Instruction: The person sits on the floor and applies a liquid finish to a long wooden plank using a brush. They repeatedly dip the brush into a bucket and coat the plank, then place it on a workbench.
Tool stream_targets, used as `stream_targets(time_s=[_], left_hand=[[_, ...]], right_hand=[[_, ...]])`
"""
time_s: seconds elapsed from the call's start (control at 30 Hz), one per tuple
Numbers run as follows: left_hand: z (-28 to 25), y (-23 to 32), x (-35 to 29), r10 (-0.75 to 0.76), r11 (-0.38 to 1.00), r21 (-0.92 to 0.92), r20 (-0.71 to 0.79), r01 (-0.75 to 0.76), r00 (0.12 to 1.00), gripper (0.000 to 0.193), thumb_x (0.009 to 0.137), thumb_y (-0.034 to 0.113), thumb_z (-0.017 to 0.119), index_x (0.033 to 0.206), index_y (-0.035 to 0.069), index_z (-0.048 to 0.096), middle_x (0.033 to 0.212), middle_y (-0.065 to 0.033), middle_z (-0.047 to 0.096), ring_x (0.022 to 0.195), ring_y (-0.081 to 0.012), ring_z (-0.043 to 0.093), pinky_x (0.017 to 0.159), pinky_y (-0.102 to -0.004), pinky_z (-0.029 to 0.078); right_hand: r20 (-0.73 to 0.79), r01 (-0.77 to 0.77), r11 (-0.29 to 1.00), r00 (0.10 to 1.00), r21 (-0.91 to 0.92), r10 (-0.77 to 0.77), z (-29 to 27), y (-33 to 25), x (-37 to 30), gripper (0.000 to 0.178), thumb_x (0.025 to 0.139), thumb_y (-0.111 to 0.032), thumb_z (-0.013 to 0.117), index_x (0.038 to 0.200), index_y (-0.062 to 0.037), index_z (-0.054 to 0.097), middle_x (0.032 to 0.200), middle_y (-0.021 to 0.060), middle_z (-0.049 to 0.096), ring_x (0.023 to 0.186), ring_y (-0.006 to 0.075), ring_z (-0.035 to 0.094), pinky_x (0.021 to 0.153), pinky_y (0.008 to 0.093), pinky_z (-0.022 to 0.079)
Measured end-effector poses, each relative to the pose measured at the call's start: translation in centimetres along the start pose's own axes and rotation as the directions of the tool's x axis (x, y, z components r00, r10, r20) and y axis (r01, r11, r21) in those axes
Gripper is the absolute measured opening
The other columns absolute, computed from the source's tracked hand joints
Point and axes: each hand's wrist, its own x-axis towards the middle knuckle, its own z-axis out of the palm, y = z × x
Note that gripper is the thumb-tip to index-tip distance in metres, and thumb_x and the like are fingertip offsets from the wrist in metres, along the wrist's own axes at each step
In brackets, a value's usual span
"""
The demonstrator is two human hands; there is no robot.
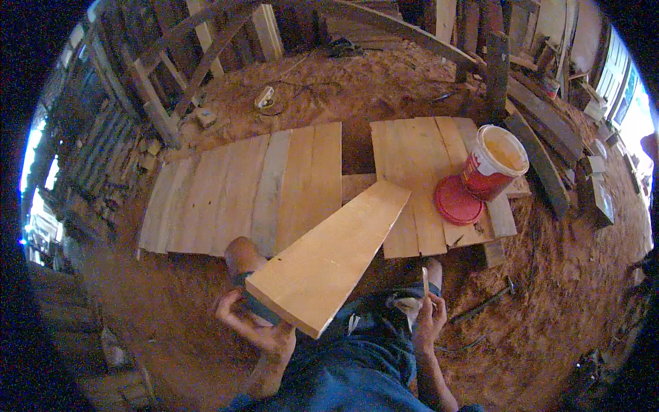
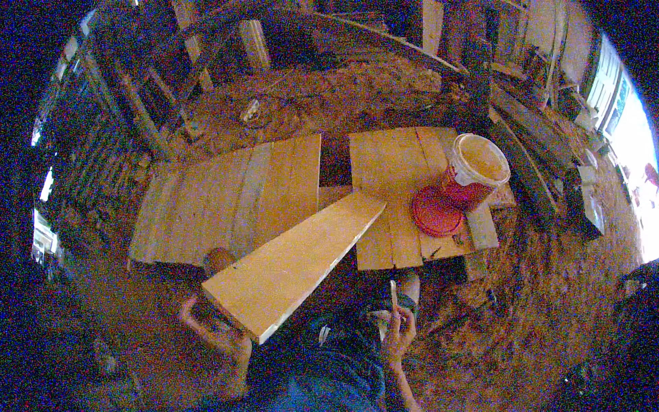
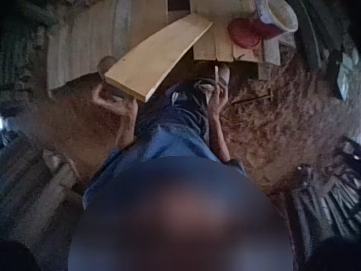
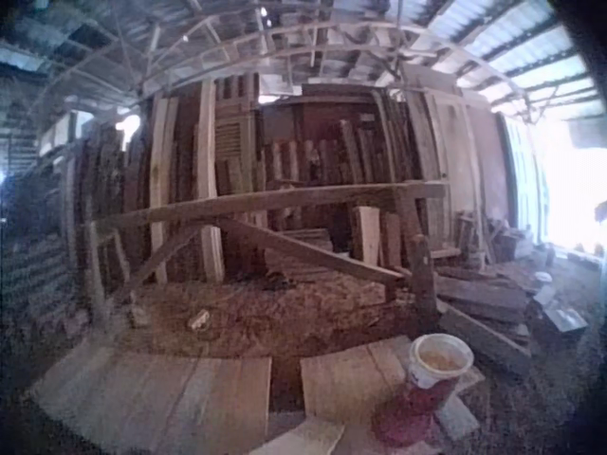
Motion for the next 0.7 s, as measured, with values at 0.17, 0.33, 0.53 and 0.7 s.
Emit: stream_targets(time_s=[0.17,0.33,0.53,0.7], left_hand=[[-1.6,-3.6,-5.0,-0.401,0.692,-0.371,0.515,0.619,0.757,0.069,0.085,0.037,0.075,0.136,0.004,0.043,0.133,-0.0107,0.052,0.128,-0.0258,0.047,0.111,-0.0469,0.033],[-5.4,-3.6,-4.3,-0.338,-0.096,-0.572,0.788,0.815,0.514,0.059,0.088,0.028,0.071,0.135,0.004,0.046,0.136,-0.0113,0.053,0.129,-0.0288,0.048,0.110,-0.0476,0.037],[-6.4,-4.5,-6.6,-0.681,-0.265,-0.394,0.722,0.880,0.119,0.052,0.086,0.012,0.065,0.135,0.005,0.049,0.132,-0.0109,0.058,0.122,-0.0297,0.057,0.105,-0.0487,0.045],[-4.8,-4.5,-11.3,-0.609,-0.462,-0.449,0.787,0.765,0.095,0.048,0.085,0.007,0.064,0.132,0.007,0.051,0.130,-0.0097,0.059,0.120,-0.0290,0.057,0.103,-0.0499,0.047]], right_hand=[[-0.111,0.087,0.973,0.987,-0.216,-0.113,-2.1,5.2,0.6,0.022,0.099,-0.019,0.057,0.101,0.0029,0.061,0.098,0.0073,0.062,0.087,0.0130,0.054,0.079,0.0300,0.045],[-0.089,0.033,0.974,0.995,-0.223,-0.054,-2.8,9.4,1.0,0.020,0.098,-0.018,0.058,0.104,0.0018,0.062,0.095,0.0079,0.064,0.088,0.0155,0.056,0.080,0.0317,0.046],[-0.078,0.136,0.953,0.984,-0.271,-0.163,-2.0,10.4,1.1,0.018,0.098,-0.016,0.059,0.103,0.0006,0.062,0.091,0.0067,0.064,0.087,0.0180,0.058,0.079,0.0321,0.047],[-0.063,0.194,0.929,0.972,-0.315,-0.225,-1.4,9.9,0.9,0.017,0.097,-0.016,0.059,0.102,0.0001,0.061,0.090,0.0072,0.063,0.083,0.0183,0.057,0.077,0.0319,0.047]])
